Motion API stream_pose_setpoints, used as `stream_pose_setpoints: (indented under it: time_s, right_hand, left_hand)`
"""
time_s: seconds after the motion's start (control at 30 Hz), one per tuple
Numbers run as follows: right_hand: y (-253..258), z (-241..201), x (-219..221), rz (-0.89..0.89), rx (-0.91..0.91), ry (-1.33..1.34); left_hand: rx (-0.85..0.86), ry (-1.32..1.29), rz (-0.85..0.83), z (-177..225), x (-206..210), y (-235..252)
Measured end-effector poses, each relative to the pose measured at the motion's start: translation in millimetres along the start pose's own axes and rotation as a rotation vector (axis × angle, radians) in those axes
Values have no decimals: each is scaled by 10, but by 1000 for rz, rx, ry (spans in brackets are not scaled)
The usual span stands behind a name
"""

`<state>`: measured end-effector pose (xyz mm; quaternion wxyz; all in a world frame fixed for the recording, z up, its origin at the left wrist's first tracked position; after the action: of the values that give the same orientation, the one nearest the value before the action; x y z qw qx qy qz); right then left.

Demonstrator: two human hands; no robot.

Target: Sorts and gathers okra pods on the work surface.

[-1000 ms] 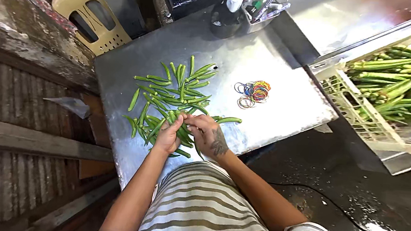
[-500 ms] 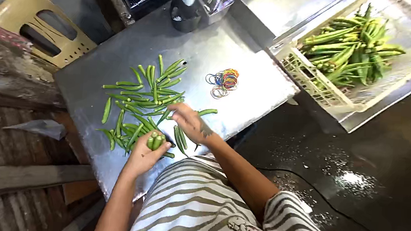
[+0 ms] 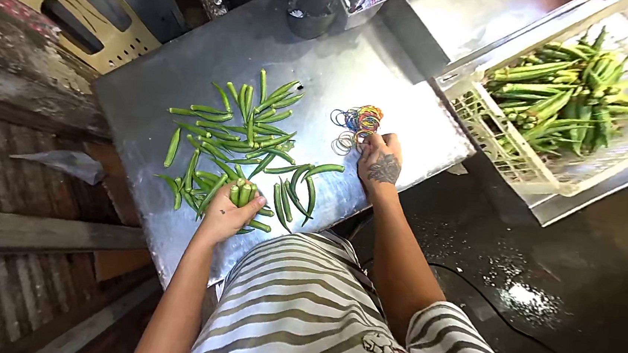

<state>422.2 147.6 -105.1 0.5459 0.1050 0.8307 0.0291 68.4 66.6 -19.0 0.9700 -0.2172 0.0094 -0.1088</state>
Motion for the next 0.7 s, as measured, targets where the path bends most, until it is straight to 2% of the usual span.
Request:
stream_pose_setpoints:
  time_s: [0.1, 0.23, 0.43, 0.7]
  right_hand:
    - [29, 21, -112, 89, 0, 152]
    - [64, 44, -226, 86, 204, 436]
    - [171, 34, -282, 124, 347, 1127]
    - [262, -50, -342, 167, 382, 1330]
  left_hand:
    - [-8, 4, -16, 2, -15, -5]
    - [-48, -65, 1, -95, -58, -29]
    - [-84, -80, -1, -156, -23, -28]
    - [-104, -34, -49, -141, 6, 4]
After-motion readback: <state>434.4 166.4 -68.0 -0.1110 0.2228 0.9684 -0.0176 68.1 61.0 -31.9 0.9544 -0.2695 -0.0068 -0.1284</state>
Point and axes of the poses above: each hand's wrist, its own y-axis towards the middle knuckle, its own x-axis out of the palm, z = x × y, the point moved 2 cm from there along y, towards the middle knuckle, and after that the axes turned 7 degrees about -x, right-handed, at the moved point
